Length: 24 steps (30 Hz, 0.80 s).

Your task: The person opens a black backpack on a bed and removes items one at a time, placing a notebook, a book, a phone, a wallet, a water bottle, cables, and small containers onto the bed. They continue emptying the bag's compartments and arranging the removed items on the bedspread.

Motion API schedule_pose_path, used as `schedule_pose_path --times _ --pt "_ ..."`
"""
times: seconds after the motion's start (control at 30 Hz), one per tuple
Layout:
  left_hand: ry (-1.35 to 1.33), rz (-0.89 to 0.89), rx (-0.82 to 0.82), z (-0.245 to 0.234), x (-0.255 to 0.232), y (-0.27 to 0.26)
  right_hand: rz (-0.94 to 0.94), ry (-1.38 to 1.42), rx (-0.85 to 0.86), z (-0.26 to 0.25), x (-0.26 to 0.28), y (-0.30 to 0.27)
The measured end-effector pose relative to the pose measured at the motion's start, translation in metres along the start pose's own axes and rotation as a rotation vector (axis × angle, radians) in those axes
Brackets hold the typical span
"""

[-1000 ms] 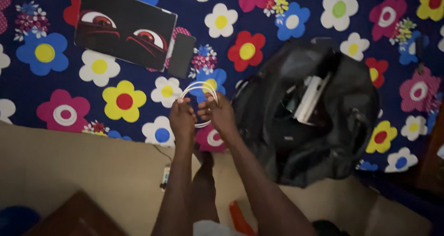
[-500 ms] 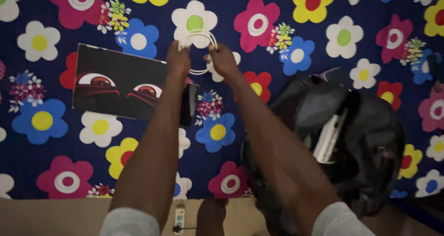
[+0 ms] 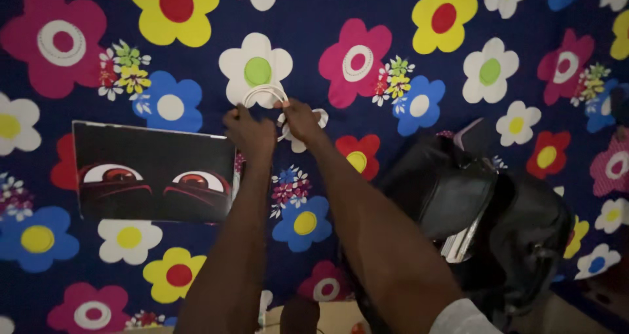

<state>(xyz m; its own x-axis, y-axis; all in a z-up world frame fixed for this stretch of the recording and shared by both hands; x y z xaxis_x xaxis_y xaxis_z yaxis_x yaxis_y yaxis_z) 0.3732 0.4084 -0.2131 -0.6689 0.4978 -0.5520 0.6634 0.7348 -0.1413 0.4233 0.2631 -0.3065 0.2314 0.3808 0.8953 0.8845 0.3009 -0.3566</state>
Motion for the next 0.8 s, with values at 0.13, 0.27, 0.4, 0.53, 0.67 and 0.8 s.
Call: schedule_pose_path --times 0.13,0.27,0.4,0.53,0.67,0.8 --pt "0.027 -0.004 0.074 0.013 0.022 0.003 -0.019 0.026 0.043 -0.003 -0.001 0.001" --pt "0.024 0.021 0.107 0.02 0.041 0.006 0.138 0.209 0.089 -0.007 0.005 0.004" --pt "-0.054 0.044 0.081 0.012 0.022 -0.002 0.028 0.085 0.045 -0.007 0.006 0.003" --pt "-0.16 -0.064 0.212 -0.008 0.023 -0.016 -0.158 -0.045 -0.047 0.009 -0.008 -0.004" --pt "-0.395 -0.063 0.28 -0.008 0.0 -0.085 -0.172 -0.131 -0.204 -0.058 -0.005 -0.024" --pt "-0.451 0.191 0.117 -0.078 0.001 -0.212 -0.262 -0.051 -0.231 -0.041 0.056 -0.146"
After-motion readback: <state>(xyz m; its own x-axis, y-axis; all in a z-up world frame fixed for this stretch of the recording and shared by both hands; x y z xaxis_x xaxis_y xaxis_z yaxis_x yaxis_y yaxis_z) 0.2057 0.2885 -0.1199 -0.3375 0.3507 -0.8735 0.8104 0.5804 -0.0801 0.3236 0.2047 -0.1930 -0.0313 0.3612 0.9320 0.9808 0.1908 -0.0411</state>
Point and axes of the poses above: each hand's wrist, its own y-axis towards the middle knuckle, its own z-axis out of the palm, x = y × z, the point moved 3 cm from there along y, towards the middle knuckle, and after that the axes turned 13 degrees about -z, right-handed, at the moved point
